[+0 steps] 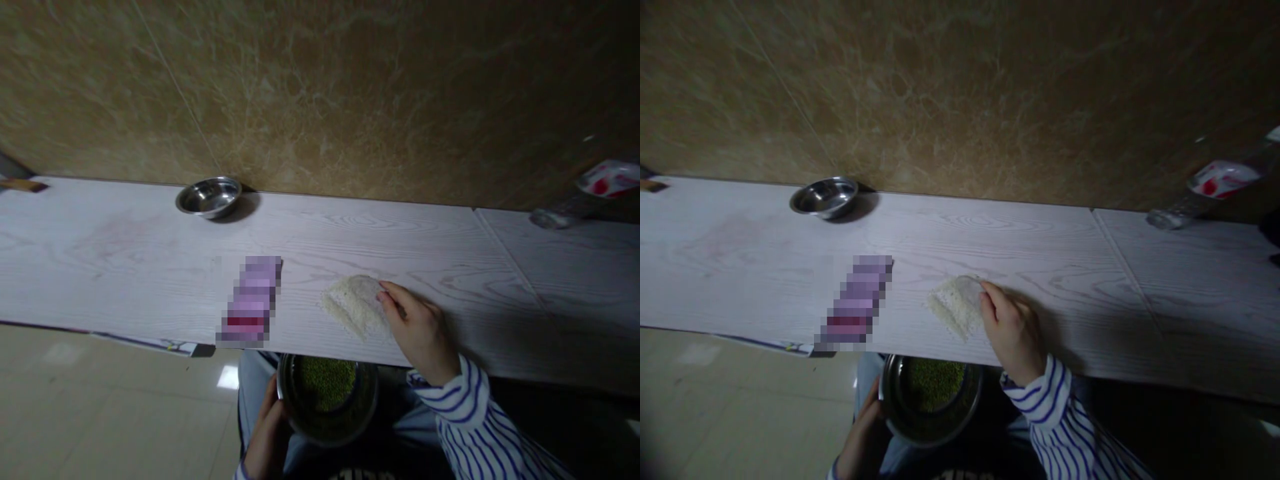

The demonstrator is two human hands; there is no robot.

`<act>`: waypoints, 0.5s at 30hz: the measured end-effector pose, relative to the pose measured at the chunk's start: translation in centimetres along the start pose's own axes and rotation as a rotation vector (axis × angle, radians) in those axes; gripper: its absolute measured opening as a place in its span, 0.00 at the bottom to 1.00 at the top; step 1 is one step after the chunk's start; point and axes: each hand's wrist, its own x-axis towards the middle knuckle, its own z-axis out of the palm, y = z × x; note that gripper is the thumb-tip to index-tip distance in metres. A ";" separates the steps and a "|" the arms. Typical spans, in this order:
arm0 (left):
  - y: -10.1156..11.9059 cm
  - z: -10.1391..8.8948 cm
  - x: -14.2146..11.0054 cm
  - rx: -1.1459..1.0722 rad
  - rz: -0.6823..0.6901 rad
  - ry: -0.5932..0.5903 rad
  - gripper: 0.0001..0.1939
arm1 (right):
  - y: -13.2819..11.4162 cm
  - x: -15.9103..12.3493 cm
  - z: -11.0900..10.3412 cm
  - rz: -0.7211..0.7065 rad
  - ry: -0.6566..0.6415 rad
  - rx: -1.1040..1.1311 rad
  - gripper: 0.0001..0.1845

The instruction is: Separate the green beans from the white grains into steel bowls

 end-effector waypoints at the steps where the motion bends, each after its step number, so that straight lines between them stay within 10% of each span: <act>1: -0.1 0.0 0.1 0.005 0.005 -0.008 0.24 | 0.2 0.1 0.0 0.003 -0.001 -0.004 0.14; 15: -1.5 -1.3 1.5 0.162 -0.127 0.024 0.42 | -0.6 -0.2 -0.3 -0.015 -0.128 0.120 0.13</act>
